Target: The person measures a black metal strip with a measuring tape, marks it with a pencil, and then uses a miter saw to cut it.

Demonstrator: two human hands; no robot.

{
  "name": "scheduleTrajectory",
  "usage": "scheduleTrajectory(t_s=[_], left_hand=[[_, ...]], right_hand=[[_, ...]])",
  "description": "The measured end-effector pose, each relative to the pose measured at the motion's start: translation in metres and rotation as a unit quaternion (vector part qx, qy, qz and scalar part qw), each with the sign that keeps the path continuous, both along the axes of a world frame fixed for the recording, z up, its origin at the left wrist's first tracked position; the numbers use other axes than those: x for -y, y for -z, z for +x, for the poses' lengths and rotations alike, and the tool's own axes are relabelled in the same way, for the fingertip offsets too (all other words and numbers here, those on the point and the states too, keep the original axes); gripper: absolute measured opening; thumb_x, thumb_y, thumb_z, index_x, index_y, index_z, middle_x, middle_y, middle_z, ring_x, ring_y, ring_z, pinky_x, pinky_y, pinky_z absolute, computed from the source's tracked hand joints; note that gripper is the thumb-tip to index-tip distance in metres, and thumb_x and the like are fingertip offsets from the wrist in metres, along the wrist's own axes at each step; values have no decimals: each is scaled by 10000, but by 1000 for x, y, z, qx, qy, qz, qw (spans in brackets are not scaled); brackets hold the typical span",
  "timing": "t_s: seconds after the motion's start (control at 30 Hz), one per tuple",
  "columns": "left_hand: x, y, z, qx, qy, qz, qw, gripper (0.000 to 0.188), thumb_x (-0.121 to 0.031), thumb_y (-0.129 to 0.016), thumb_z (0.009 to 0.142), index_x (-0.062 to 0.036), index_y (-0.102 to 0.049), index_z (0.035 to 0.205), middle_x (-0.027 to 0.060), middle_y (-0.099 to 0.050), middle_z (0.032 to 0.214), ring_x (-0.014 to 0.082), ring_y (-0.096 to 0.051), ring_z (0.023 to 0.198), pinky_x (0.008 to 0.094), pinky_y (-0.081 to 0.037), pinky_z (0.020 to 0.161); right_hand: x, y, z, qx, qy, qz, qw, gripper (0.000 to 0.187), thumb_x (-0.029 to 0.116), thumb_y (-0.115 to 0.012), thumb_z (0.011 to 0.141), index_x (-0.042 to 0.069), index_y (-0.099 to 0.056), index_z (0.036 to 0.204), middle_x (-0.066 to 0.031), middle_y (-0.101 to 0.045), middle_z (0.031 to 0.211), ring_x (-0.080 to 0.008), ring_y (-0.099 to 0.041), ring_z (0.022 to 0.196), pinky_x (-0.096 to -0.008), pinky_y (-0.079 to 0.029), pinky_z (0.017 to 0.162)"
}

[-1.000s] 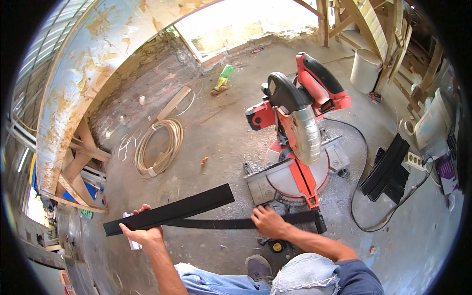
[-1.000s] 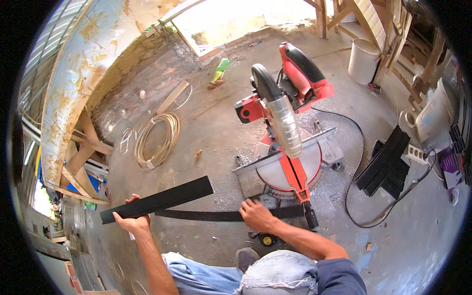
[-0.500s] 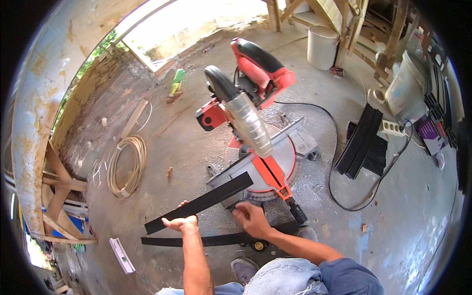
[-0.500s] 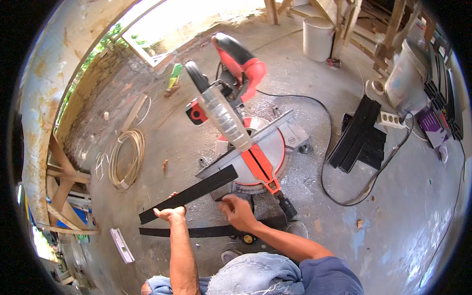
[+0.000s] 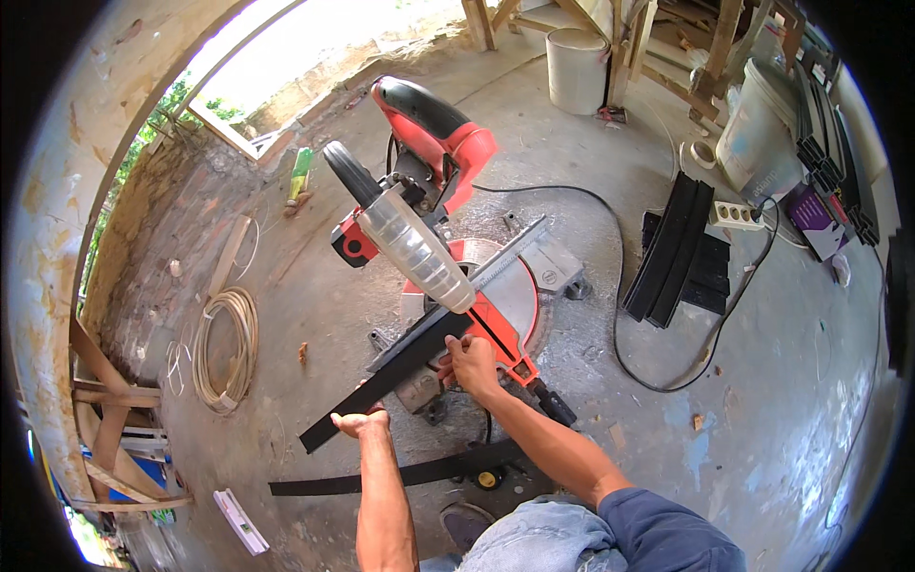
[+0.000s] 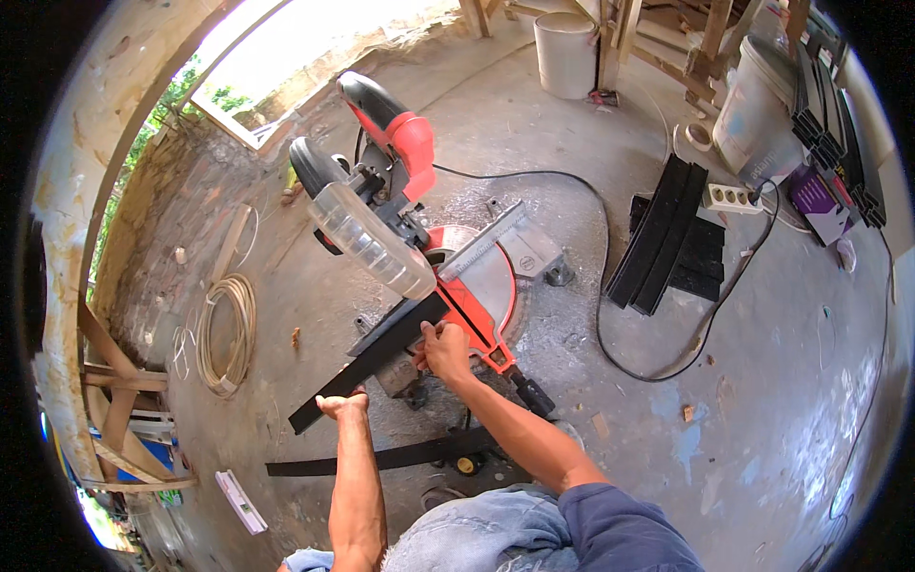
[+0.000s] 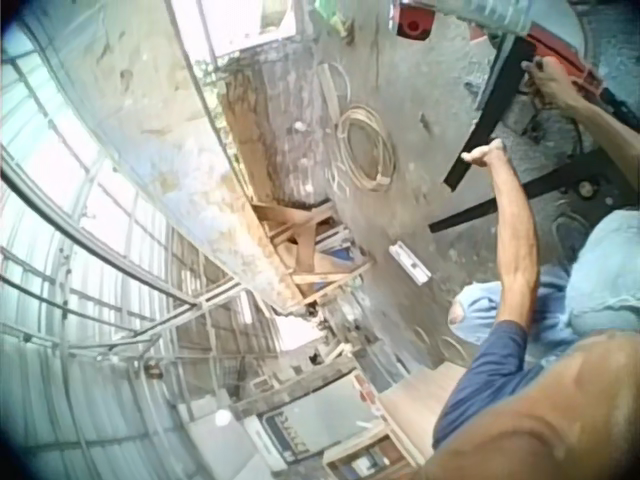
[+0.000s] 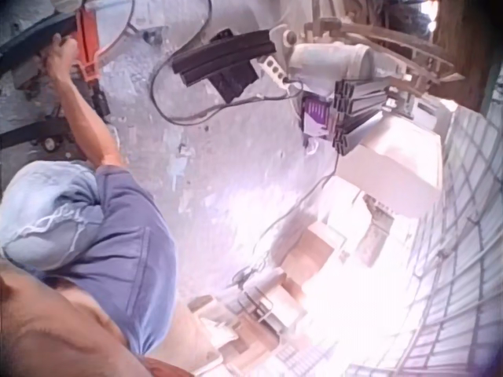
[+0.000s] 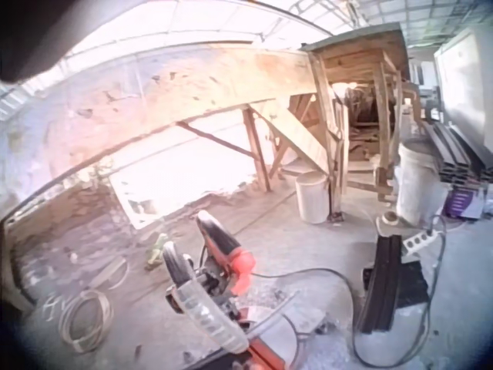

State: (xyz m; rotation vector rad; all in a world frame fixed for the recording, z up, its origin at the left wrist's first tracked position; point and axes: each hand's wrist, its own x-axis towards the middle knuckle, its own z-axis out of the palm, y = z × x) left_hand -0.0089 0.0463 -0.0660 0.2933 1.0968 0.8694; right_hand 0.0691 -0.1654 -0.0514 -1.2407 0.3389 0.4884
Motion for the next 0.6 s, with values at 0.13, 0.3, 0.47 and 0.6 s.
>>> scheduleTrajectory(t_s=[0.13,0.3,0.47,0.6], left_hand=[[6,8,-6,-30,70,-6,997,666,-649,-330,976,-90,-589,1229,149,-688,1052,354,-683,956,558,-549,881],[-7,20,-17,-31,102,-11,994,536,-528,-418,957,-130,-584,1275,121,-639,1237,347,-616,1127,575,-458,977],[51,-39,-5,-418,-28,61,906,614,-395,-597,914,-8,-474,1375,199,-418,1468,367,-491,1265,556,-390,1048],[77,-40,-18,-360,144,749,538,513,-95,-729,799,-26,-572,1283,173,-458,1404,357,-374,1361,470,-276,1135]], right_hand=[[1,4,4,-13,9,1,1000,342,235,-584,1018,-86,-556,905,-202,-683,777,-237,-685,539,-319,-527,400],[-1,-3,5,-18,18,-3,1000,333,224,-585,1017,-83,-561,892,-203,-683,763,-239,-685,534,-320,-531,403],[6,7,9,-21,32,-7,999,341,225,-594,1012,-83,-568,867,-204,-685,754,-239,-688,546,-323,-533,409],[-1,2,8,-24,17,-1,1000,329,220,-605,1005,-83,-576,880,-203,-688,761,-238,-686,548,-321,-534,411]])
